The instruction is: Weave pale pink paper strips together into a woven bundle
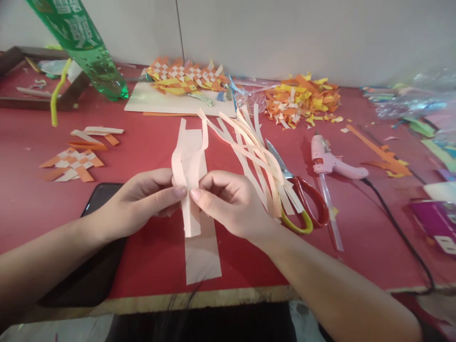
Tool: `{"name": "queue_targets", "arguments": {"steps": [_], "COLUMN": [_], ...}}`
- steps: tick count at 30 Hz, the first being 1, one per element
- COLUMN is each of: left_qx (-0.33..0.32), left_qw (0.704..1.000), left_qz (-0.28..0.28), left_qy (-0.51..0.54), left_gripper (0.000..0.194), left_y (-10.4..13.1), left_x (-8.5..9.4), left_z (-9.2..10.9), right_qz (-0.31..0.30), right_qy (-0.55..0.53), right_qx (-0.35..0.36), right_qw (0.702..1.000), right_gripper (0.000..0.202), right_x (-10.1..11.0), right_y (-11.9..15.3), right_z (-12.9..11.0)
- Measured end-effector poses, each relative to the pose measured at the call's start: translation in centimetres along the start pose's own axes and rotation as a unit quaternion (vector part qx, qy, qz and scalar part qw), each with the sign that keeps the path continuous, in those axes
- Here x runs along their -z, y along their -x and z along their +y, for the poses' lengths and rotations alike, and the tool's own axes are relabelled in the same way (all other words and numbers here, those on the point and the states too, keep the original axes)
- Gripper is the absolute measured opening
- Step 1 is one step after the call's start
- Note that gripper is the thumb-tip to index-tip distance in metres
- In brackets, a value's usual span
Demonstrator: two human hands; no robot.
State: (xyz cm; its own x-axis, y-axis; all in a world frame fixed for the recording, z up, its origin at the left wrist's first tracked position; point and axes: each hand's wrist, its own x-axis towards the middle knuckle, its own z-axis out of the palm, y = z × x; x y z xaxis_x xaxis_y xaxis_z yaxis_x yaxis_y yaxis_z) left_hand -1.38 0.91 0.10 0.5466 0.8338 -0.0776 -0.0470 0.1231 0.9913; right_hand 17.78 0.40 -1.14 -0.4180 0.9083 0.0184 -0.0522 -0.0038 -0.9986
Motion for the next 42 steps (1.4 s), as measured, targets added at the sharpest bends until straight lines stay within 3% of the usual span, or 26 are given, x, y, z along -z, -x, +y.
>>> {"name": "queue_targets", "arguments": {"steps": [13, 17, 21, 26, 33, 42], "left_qx": [-0.007, 0.016, 0.024, 0.015, 0.012, 0.009], "left_qw": [1.0, 0.999, 0.998, 0.999, 0.999, 0.999], "left_qz": [0.023, -0.007, -0.05, -0.035, -0.031, -0.023], "left_qy": [0.018, 0.042, 0.037, 0.027, 0.028, 0.03], "left_gripper": [0.021, 0.029, 0.021, 0.02, 0.022, 0.022], "left_y": [-0.06, 0.12, 0.23, 0.16, -0.09, 0.1], "left_x": [0.1, 0.07, 0.01, 0.1, 0.14, -0.09], "left_z": [-0.13, 0.11, 0.18, 0.01, -0.02, -0.07], "right_qz": [0.024, 0.038, 0.038, 0.013, 0.035, 0.034], "right_qy": [0.006, 0.001, -0.008, 0.002, 0.06, 0.045], "right_qx": [0.017, 0.013, 0.003, -0.008, 0.027, 0.031], "right_qw": [1.0, 0.999, 0.999, 1.0, 0.997, 0.998], "right_gripper": [0.025, 0.024, 0.023, 0.025, 0.026, 0.024], "right_x": [-0.18, -0.16, -0.09, -0.03, -0.21, -0.21], "right_y": [-0.13, -0.15, -0.05, 0.08, 0.08, 0.21], "right_z": [-0.02, 0.02, 0.01, -0.15, -0.33, -0.26]}}
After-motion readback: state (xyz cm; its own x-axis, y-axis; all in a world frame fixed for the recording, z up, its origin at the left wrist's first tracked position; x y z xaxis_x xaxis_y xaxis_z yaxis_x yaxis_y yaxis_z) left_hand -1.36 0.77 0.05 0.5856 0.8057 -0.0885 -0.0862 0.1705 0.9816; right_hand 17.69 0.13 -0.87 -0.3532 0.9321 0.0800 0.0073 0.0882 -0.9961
